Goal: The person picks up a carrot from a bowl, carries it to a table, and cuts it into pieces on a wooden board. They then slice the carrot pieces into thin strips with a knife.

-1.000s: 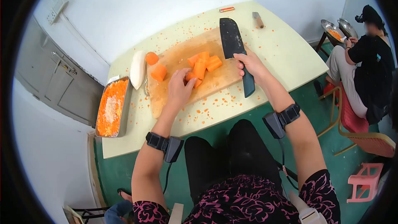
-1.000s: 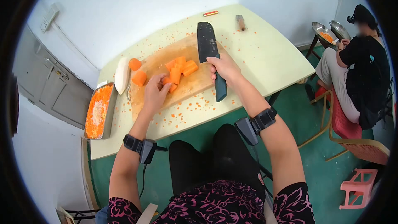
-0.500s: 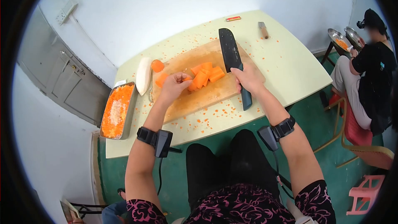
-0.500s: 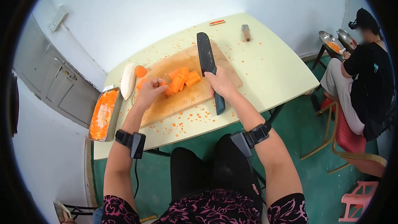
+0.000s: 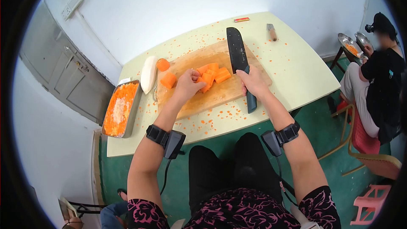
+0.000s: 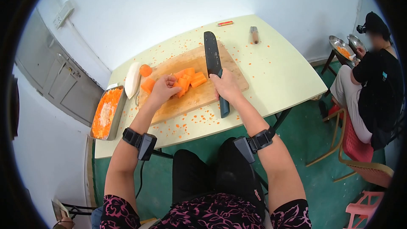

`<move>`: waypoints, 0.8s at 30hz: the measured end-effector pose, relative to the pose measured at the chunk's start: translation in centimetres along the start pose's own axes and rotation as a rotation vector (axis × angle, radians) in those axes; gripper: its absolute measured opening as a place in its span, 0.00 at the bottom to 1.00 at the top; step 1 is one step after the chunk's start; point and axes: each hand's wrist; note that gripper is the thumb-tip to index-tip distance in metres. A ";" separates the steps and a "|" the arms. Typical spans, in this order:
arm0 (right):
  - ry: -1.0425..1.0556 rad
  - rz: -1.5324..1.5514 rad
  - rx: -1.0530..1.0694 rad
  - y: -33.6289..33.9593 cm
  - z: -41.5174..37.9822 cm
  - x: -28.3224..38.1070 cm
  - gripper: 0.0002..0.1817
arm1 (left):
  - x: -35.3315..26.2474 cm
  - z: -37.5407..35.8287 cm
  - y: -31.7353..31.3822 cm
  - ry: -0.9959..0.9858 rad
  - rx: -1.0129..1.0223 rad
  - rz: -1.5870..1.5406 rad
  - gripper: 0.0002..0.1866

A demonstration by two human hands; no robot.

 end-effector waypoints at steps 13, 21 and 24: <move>0.041 -0.022 -0.015 -0.2 -0.3 0.0 0.10 | -1.6 0.0 -1.9 0.088 0.032 0.070 0.21; 0.055 -0.003 0.005 -0.2 -0.2 -0.2 0.11 | -3.3 -1.1 -3.1 -0.132 -0.097 0.195 0.20; 0.062 -0.016 -0.016 -0.2 -0.2 -0.3 0.11 | -2.2 -0.8 -0.9 -0.115 -0.125 0.236 0.19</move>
Point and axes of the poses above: each hand's wrist, its own z-axis towards the middle knuckle, its own y-axis out of the back of the hand, x = y × z, and after that the axes turned 12 degrees about -y, right-handed
